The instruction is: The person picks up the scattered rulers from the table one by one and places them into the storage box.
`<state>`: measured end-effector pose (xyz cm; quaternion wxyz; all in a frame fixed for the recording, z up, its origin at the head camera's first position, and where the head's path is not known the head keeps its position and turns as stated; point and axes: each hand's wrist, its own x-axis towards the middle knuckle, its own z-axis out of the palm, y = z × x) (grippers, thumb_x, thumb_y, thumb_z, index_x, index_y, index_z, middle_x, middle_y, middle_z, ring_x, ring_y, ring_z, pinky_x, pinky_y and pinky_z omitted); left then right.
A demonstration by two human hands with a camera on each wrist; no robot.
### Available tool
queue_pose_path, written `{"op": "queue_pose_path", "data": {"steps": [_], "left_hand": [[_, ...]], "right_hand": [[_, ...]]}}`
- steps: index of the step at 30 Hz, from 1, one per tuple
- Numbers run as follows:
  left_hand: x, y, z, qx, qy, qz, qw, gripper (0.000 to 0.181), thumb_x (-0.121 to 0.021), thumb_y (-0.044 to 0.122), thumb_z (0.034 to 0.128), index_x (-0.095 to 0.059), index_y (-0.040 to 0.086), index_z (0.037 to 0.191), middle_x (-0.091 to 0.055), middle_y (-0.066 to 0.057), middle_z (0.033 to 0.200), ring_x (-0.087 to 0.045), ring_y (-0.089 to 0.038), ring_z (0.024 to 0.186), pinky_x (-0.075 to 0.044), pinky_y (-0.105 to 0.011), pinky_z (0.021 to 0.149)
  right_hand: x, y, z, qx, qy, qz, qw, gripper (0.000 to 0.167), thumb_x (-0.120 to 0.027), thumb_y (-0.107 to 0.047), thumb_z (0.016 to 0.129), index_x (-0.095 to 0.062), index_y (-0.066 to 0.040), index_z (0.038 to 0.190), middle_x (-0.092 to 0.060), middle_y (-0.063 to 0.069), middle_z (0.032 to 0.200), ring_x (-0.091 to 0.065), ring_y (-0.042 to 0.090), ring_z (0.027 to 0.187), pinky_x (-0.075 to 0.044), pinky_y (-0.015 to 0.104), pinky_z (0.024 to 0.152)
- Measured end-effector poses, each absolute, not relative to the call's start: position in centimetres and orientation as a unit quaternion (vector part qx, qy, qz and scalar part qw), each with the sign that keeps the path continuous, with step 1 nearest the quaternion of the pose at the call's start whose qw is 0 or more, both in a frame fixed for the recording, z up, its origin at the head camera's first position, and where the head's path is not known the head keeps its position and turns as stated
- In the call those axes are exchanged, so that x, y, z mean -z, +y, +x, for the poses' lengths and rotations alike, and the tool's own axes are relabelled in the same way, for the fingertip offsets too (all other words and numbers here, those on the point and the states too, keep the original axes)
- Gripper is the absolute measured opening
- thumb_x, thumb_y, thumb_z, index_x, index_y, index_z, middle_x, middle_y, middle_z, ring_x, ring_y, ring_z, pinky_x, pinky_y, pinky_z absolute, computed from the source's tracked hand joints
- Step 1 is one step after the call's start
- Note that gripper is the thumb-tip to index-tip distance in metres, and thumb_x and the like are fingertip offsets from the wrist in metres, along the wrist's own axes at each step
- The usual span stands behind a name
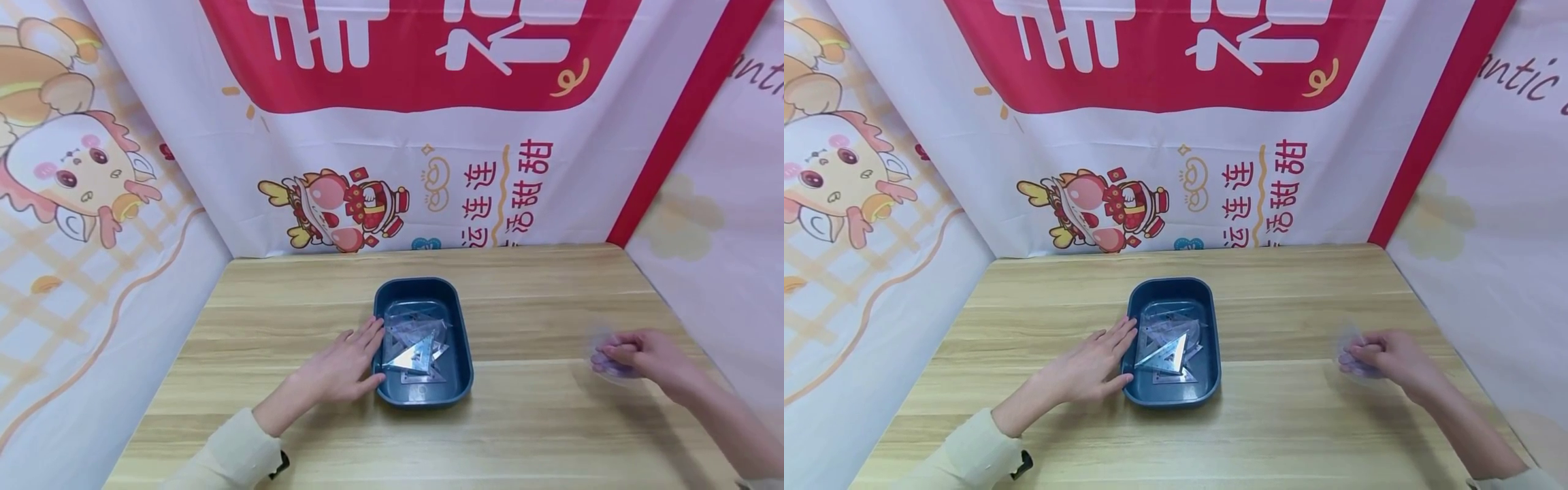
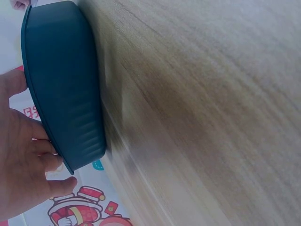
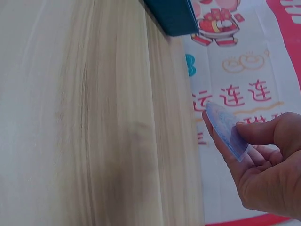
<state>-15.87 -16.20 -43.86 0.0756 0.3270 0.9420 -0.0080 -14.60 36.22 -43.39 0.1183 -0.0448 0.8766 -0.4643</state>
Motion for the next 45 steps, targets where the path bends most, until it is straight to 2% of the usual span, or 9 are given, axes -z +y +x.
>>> {"op": "queue_pose_path", "data": {"steps": [5, 9, 17, 22, 28, 38, 45], "left_hand": [[43.8, -16.2, -16.0, 0.011, 0.942, 0.326, 0.077, 0.083, -0.044, 0.061, 0.0985, -0.027, 0.004, 0.157, -0.017, -0.015, 0.167, -0.015, -0.03, 0.156, -0.033, -0.058, 0.117], [43.8, -16.2, -16.0, 0.012, 0.942, 0.328, 0.077, 0.083, -0.044, 0.061, 0.0985, -0.027, 0.004, 0.157, -0.017, -0.015, 0.167, -0.015, -0.03, 0.156, -0.033, -0.058, 0.117], [43.8, -16.2, -16.0, 0.011, 0.941, 0.33, 0.073, 0.082, -0.044, 0.06, 0.0988, -0.028, 0.004, 0.157, -0.018, -0.016, 0.167, -0.016, -0.031, 0.156, -0.034, -0.058, 0.117], [43.7, -16.2, -16.1, 0.015, 0.942, 0.328, 0.073, 0.083, -0.044, 0.061, 0.0988, -0.027, 0.004, 0.157, -0.017, -0.015, 0.167, -0.015, -0.031, 0.156, -0.034, -0.058, 0.117], [43.8, -16.1, -16.0, 0.018, 0.942, 0.327, 0.074, 0.083, -0.044, 0.061, 0.0986, -0.027, 0.005, 0.157, -0.017, -0.015, 0.167, -0.015, -0.031, 0.156, -0.034, -0.058, 0.117], [43.8, -16.1, -15.9, 0.016, 0.943, 0.324, 0.078, 0.083, -0.044, 0.061, 0.0987, -0.027, 0.004, 0.157, -0.017, -0.015, 0.167, -0.015, -0.031, 0.156, -0.033, -0.057, 0.117], [43.8, -16.1, -16.0, 0.019, 0.942, 0.326, 0.076, 0.083, -0.044, 0.061, 0.0986, -0.028, 0.004, 0.157, -0.017, -0.015, 0.167, -0.015, -0.03, 0.156, -0.034, -0.058, 0.117]], "right_hand": [[42.8, 34.7, -15.1, 0.481, 0.866, -0.062, 0.126, 0.029, -0.058, -0.007, 0.099, -0.062, 0.02, 0.107, -0.074, -0.011, 0.081, -0.067, -0.001, 0.074, -0.058, 0.021, 0.064], [42.5, 33.5, -15.6, 0.473, 0.868, -0.068, 0.135, 0.029, -0.059, -0.008, 0.099, -0.062, 0.019, 0.11, -0.075, -0.007, 0.082, -0.067, -0.001, 0.074, -0.058, 0.022, 0.065], [41.8, 31.1, -16.6, 0.458, 0.874, -0.088, 0.14, 0.02, -0.061, -0.009, 0.097, -0.065, 0.01, 0.098, -0.066, -0.009, 0.074, -0.058, -0.001, 0.069, -0.054, 0.022, 0.06], [41.4, 29.6, -17.3, 0.455, 0.874, -0.101, 0.139, 0.017, -0.063, -0.01, 0.096, -0.065, 0.007, 0.094, -0.066, -0.004, 0.075, -0.056, 0.0, 0.068, -0.052, 0.022, 0.06], [41.1, 27.9, -17.8, 0.45, 0.873, -0.109, 0.153, 0.016, -0.063, -0.01, 0.096, -0.067, 0.006, 0.097, -0.068, 0.004, 0.08, -0.055, 0.003, 0.069, -0.049, 0.022, 0.059], [39.5, 25.1, -18.9, 0.442, 0.872, -0.127, 0.167, 0.016, -0.062, -0.012, 0.097, -0.068, 0.003, 0.098, -0.062, 0.001, 0.074, -0.052, 0.006, 0.067, -0.046, 0.021, 0.058], [38.3, 23.2, -19.7, 0.429, 0.874, -0.139, 0.182, 0.021, -0.063, -0.015, 0.098, -0.071, 0.0, 0.11, -0.072, 0.006, 0.09, -0.06, 0.017, 0.079, -0.052, 0.024, 0.068]]}}
